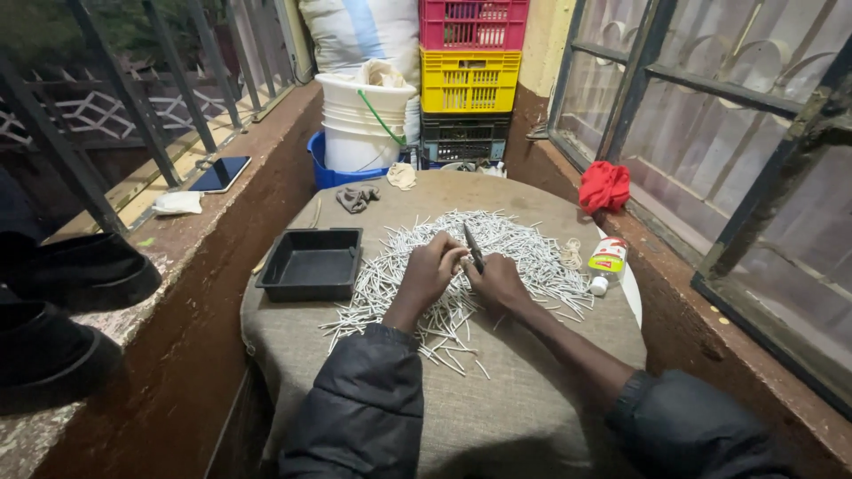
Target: The person sits on the floor at a low table and uses pliers to cut a large pile of white wire into smaller pieces. They repeatedly pick up wire strands, cut them, and drop the pieces back onto the table.
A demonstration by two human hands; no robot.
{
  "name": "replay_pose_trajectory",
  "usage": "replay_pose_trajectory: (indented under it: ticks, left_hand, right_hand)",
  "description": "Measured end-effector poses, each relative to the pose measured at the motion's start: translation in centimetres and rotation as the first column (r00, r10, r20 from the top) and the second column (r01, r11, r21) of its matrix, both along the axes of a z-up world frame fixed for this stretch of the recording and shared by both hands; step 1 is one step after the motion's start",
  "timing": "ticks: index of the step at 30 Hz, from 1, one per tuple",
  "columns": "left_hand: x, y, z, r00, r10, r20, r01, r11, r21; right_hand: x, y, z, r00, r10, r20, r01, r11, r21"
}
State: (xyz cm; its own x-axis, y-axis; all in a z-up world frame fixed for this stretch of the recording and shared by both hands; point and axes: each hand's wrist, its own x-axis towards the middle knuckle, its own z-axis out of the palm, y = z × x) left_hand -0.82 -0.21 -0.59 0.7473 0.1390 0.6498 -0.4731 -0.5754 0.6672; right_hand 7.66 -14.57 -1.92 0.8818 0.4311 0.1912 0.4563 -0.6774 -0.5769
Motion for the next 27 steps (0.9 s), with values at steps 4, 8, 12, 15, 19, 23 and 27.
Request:
replay_pose_trajectory:
  ticks: [4, 8, 12, 15, 19, 23, 27]
  left_hand:
    - [-0.5, 1.0, 0.2, 1.000, 0.001, -0.007, -0.001, 1.000, -0.009]
    - [0.2, 1.6, 0.1, 0.998, 0.053, 0.041, -0.051, 0.998, -0.033]
    - [-0.1, 1.0, -0.2, 0.999, 0.038, 0.023, -0.036, 0.998, -0.058]
    - [-0.2, 0.5, -0.5, 0.999, 0.031, 0.010, -0.031, 0.999, -0.038]
    - [-0.1, 0.9, -0.1, 0.999, 0.032, 0.002, -0.032, 0.998, -0.059]
    - [-0.4, 0.8, 0.1, 0.999, 0.028, -0.030, -0.031, 0.993, -0.114]
    - [0.8, 1.1, -0.9, 1.000, -0.004, -0.017, 0.002, 0.994, -0.105]
  right_hand:
    - [-1.4, 0.4, 1.6, 0.997, 0.069, 0.030, -0.069, 0.998, 0.005]
    - [-3.8, -0.8, 3.9, 0.992, 0.122, 0.017, -0.123, 0.992, 0.041]
    - [-1.1, -0.7, 0.6, 0.998, 0.023, 0.054, -0.027, 0.997, 0.073]
    - [-0.7, -0.7, -0.2, 0.998, 0.040, 0.052, -0.043, 0.997, 0.070]
    - [-1.9, -0.6, 1.8, 0.998, 0.049, 0.036, -0.053, 0.993, 0.107]
    - [-1.7, -1.8, 3.6, 0.962, 0.271, -0.040, -0.272, 0.962, -0.033]
    - [-0.6, -2.9, 4.2, 0.934, 0.357, -0.030, -0.357, 0.918, -0.175]
